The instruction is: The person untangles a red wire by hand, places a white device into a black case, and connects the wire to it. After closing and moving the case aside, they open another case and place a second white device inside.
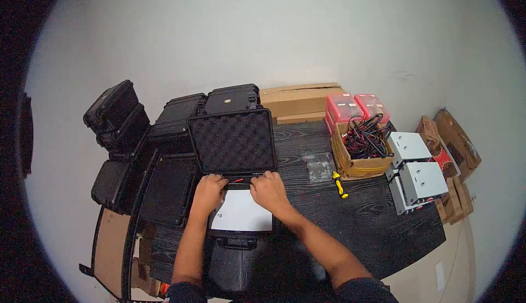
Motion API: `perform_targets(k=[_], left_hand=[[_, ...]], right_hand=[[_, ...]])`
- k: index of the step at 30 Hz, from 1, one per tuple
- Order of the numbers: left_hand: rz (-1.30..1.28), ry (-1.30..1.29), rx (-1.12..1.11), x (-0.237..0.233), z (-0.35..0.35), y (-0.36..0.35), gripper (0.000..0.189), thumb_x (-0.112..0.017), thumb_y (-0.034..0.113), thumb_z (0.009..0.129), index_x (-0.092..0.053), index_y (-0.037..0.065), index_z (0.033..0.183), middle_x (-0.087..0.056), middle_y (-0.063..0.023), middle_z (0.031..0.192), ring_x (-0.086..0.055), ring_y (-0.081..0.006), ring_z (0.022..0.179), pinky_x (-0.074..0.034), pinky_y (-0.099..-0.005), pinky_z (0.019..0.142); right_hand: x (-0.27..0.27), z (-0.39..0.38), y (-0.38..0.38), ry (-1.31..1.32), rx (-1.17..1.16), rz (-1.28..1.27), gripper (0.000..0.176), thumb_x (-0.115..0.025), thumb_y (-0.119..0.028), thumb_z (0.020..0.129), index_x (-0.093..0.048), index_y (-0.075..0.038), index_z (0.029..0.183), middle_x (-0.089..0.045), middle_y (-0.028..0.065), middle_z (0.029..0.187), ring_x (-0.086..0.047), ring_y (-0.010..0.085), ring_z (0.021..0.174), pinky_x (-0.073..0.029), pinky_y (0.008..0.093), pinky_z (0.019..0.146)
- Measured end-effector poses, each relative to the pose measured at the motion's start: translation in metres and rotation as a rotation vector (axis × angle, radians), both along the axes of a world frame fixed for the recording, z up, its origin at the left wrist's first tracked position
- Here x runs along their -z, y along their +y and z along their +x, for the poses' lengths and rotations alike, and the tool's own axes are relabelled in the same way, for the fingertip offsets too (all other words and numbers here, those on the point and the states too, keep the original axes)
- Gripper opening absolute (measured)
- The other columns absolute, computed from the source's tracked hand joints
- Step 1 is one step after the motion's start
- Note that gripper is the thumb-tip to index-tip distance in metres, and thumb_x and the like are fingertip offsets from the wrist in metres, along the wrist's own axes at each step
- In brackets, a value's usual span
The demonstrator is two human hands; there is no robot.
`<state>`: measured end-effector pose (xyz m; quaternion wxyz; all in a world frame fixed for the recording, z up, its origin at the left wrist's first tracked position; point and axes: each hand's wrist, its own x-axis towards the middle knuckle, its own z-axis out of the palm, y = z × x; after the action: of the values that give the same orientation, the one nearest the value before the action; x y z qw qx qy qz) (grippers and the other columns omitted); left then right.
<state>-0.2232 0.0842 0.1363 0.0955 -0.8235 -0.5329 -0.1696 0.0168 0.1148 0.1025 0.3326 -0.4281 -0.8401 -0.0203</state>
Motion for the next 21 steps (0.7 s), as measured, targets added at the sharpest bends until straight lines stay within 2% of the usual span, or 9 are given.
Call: perform_targets(k=[3, 5, 7, 11, 14, 16, 17, 19, 21], left_hand=[[0.035, -0.048, -0.018, 0.0, 0.005, -0.002, 0.03, -0.067, 0.003, 0.084, -0.078, 0.006, 0.111, -0.074, -0.0095, 0.111, -0.068, -0.0314, 0.107, -0.052, -0.0428, 0.096], [0.013, -0.075, -0.02, -0.001, 0.005, -0.003, 0.032, -0.065, 0.002, 0.084, -0.078, 0.008, 0.113, -0.074, -0.0082, 0.11, -0.069, -0.0306, 0.105, -0.054, -0.0421, 0.094], [0.032, -0.074, -0.01, 0.002, 0.002, -0.001, 0.033, -0.064, 0.002, 0.084, -0.079, 0.009, 0.113, -0.074, -0.0079, 0.11, -0.069, -0.0301, 0.104, -0.055, -0.0417, 0.093], [0.056, -0.082, 0.008, 0.006, 0.003, 0.0, 0.032, -0.063, 0.003, 0.084, -0.08, 0.009, 0.11, -0.074, -0.0077, 0.11, -0.069, -0.0294, 0.103, -0.056, -0.0413, 0.091], [0.085, -0.099, 0.016, 0.013, 0.001, 0.002, 0.029, -0.063, 0.005, 0.084, -0.081, 0.008, 0.107, -0.073, -0.009, 0.107, -0.069, -0.0303, 0.103, -0.056, -0.041, 0.091], [0.12, -0.107, 0.034, 0.012, 0.004, 0.004, 0.029, -0.064, 0.006, 0.084, -0.081, 0.007, 0.107, -0.073, -0.0096, 0.107, -0.068, -0.0308, 0.102, -0.056, -0.0411, 0.091], [0.129, -0.088, 0.045, 0.01, 0.007, 0.003, 0.028, -0.065, 0.007, 0.084, -0.081, 0.006, 0.107, -0.072, -0.0101, 0.107, -0.068, -0.0311, 0.102, -0.057, -0.0418, 0.091], [0.137, -0.069, 0.057, 0.012, 0.014, 0.002, 0.028, -0.066, 0.008, 0.084, -0.08, 0.004, 0.107, -0.072, -0.0106, 0.107, -0.068, -0.0314, 0.102, -0.057, -0.0425, 0.09], [0.059, -0.105, -0.001, 0.017, 0.022, 0.0, 0.028, -0.067, 0.013, 0.085, -0.079, 0.003, 0.108, -0.071, -0.0105, 0.108, -0.067, -0.0313, 0.101, -0.058, -0.0445, 0.087]], right_hand=[[-0.001, 0.004, -0.001, -0.002, 0.001, -0.038, 0.019, -0.073, -0.022, 0.088, -0.079, -0.007, 0.098, -0.077, 0.0117, 0.092, -0.067, 0.0304, 0.094, -0.048, 0.0446, 0.09], [0.006, 0.015, 0.002, 0.208, -0.095, 0.003, 0.016, -0.074, -0.023, 0.086, -0.077, -0.008, 0.092, -0.076, 0.0109, 0.089, -0.069, 0.0309, 0.095, -0.05, 0.0454, 0.087], [-0.009, 0.041, 0.005, 0.323, -0.082, -0.021, 0.016, -0.076, -0.021, 0.084, -0.077, -0.008, 0.094, -0.077, 0.0118, 0.094, -0.07, 0.0328, 0.096, -0.053, 0.047, 0.089], [-0.046, 0.125, 0.023, 0.408, 0.212, 0.187, 0.021, -0.075, -0.014, 0.083, -0.076, -0.006, 0.102, -0.076, 0.0143, 0.103, -0.071, 0.035, 0.099, -0.054, 0.0468, 0.093], [-0.064, 0.213, 0.04, 0.295, 0.552, 0.165, 0.038, -0.074, -0.016, 0.084, -0.07, -0.006, 0.12, -0.072, 0.0173, 0.118, -0.065, 0.0383, 0.115, -0.051, 0.0476, 0.099], [-0.064, 0.27, 0.047, 0.208, 0.703, 0.15, 0.047, -0.072, -0.02, 0.085, -0.065, -0.004, 0.129, -0.07, 0.0186, 0.124, -0.063, 0.0398, 0.119, -0.049, 0.0495, 0.104], [-0.052, 0.301, 0.056, 0.172, 0.753, 0.155, 0.049, -0.072, -0.023, 0.085, -0.064, -0.004, 0.129, -0.068, 0.0197, 0.128, -0.063, 0.0402, 0.119, -0.051, 0.0498, 0.102], [-0.058, 0.334, 0.053, 0.103, 0.884, -0.127, 0.042, -0.071, -0.025, 0.086, -0.068, -0.005, 0.122, -0.071, 0.0203, 0.122, -0.067, 0.0399, 0.114, -0.054, 0.0505, 0.097], [-0.062, 0.349, 0.051, 0.055, 0.905, -0.237, 0.038, -0.074, -0.026, 0.085, -0.07, -0.005, 0.116, -0.072, 0.0217, 0.116, -0.068, 0.0414, 0.111, -0.054, 0.0509, 0.096]])
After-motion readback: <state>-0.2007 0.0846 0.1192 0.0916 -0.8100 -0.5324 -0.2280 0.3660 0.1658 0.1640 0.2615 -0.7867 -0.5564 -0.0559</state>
